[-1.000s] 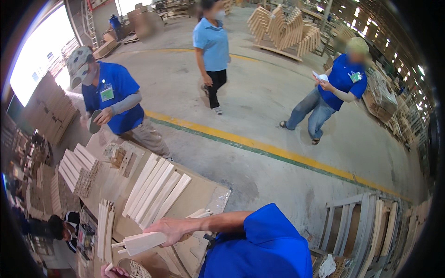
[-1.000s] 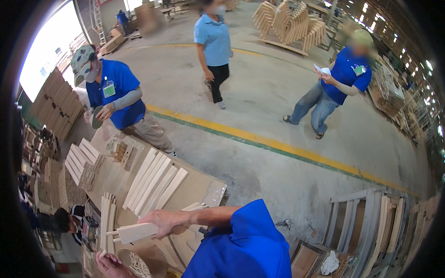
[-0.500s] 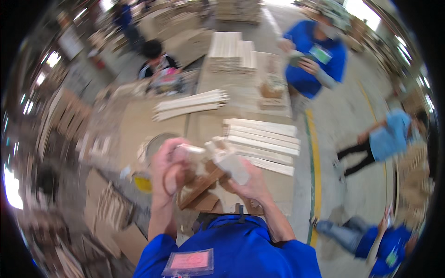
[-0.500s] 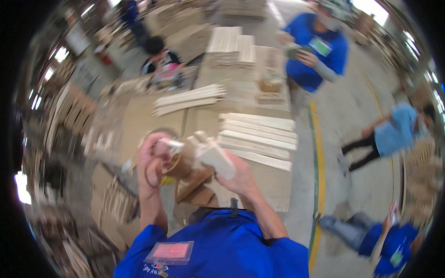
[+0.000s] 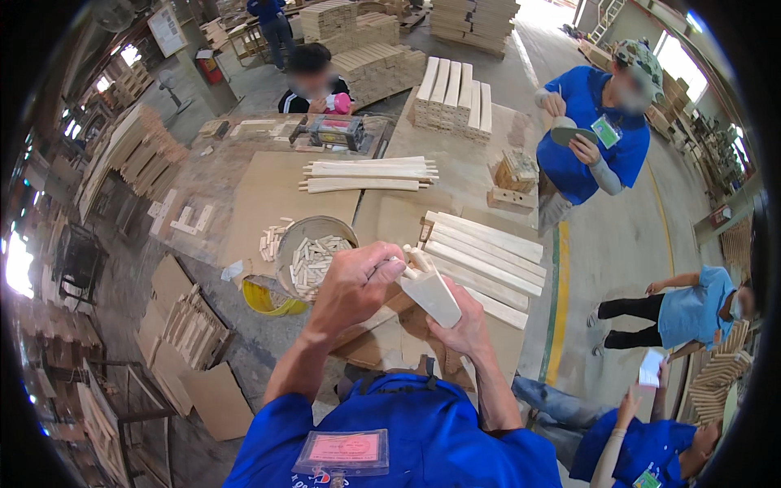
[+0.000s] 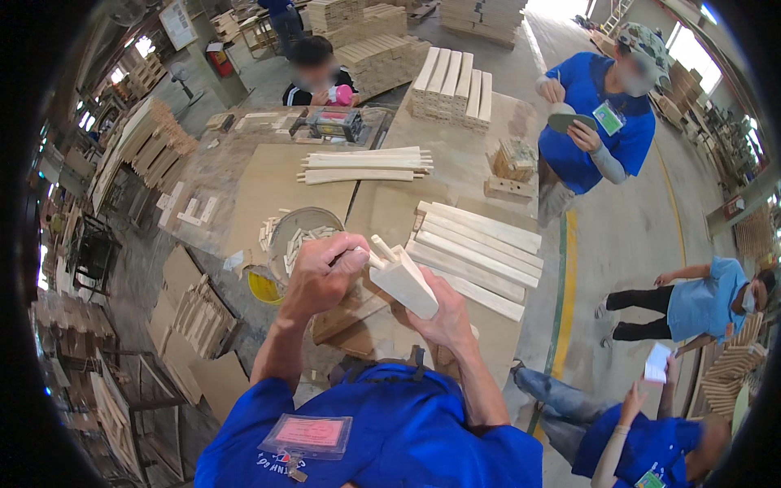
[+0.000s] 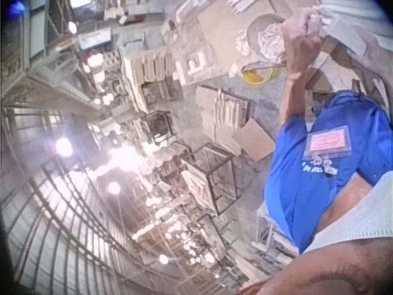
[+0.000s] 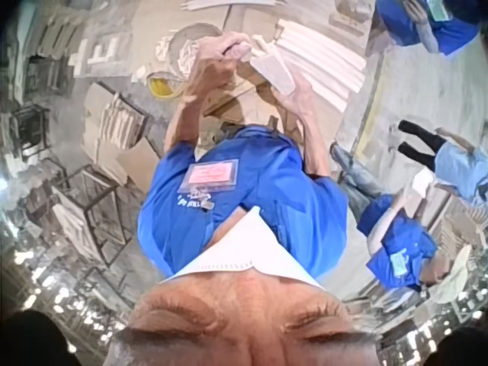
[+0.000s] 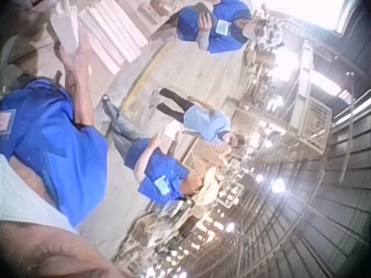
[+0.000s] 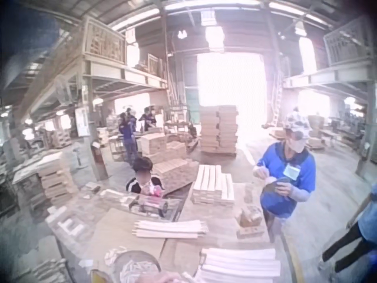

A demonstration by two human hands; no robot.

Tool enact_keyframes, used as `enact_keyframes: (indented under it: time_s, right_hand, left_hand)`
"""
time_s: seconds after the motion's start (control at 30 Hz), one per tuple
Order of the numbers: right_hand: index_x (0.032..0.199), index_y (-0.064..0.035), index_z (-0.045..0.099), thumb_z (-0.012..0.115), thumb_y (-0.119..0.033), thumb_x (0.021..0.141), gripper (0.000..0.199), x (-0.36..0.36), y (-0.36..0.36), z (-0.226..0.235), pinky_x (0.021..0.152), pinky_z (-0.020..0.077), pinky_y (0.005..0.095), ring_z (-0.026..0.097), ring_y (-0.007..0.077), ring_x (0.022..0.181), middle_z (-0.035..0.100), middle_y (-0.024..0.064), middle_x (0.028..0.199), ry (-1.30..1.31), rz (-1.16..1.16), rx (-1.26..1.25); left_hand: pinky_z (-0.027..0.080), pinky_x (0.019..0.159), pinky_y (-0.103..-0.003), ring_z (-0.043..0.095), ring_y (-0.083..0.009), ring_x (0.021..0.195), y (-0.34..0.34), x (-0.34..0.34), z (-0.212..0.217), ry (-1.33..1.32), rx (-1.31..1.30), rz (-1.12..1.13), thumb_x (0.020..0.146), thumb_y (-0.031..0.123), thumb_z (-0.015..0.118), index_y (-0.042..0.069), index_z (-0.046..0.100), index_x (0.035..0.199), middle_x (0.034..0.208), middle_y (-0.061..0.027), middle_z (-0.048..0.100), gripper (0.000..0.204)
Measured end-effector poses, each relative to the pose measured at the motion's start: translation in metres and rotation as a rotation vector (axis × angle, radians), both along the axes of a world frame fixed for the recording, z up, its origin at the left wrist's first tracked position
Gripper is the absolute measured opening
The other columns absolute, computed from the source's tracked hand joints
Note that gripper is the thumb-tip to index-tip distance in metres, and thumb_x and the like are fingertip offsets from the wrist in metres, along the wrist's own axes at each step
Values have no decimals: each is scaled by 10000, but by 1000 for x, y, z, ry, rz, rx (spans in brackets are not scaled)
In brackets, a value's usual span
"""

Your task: The person inserts small wooden dowels into pre-drilled holes on a white wooden block, then places the block on a table. The person repeats this process with additional blocks and dowels throughout the clip.

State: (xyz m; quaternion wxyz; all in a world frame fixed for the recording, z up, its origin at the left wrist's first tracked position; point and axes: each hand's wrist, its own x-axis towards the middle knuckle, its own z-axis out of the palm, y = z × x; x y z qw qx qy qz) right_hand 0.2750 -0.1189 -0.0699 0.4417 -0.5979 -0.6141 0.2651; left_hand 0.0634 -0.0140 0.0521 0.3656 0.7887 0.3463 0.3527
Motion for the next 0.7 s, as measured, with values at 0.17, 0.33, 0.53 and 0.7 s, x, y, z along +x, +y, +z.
enact_keyframes:
  time_s: [0.17,0.33,0.53,0.7]
  right_hand:
    - [1382,-33,581,838,-129,697,737,-11,-5,-16,944,567,415,686,368,1101,690,199,1213,-11,-52,88]
    - [1463,-75,485,765,-156,716,802,-12,-10,-33,880,579,452,660,385,1004,633,166,1149,-8,11,83]
    - [1455,-44,490,764,-113,726,782,-16,-10,-16,825,561,439,650,383,988,647,158,1092,31,-2,30]
    - [1424,-35,508,772,-107,718,757,-4,0,-3,850,561,423,657,372,995,657,170,1088,98,-51,264]
  left_hand:
    - [504,672,-314,625,-172,732,11,-2,-9,-11,106,-92,967,119,637,-8,703,1028,794,-112,667,155]
    - [444,595,-281,542,-84,667,13,-10,-23,33,-214,-32,963,89,645,-7,717,1015,762,-8,633,131]
    - [361,543,-219,448,-57,612,18,-22,-34,-184,-336,60,998,151,649,9,691,1061,745,14,559,161]
    - [404,528,-227,481,-71,600,0,-28,-79,-289,-261,302,1052,177,573,24,657,1061,725,-12,565,175]
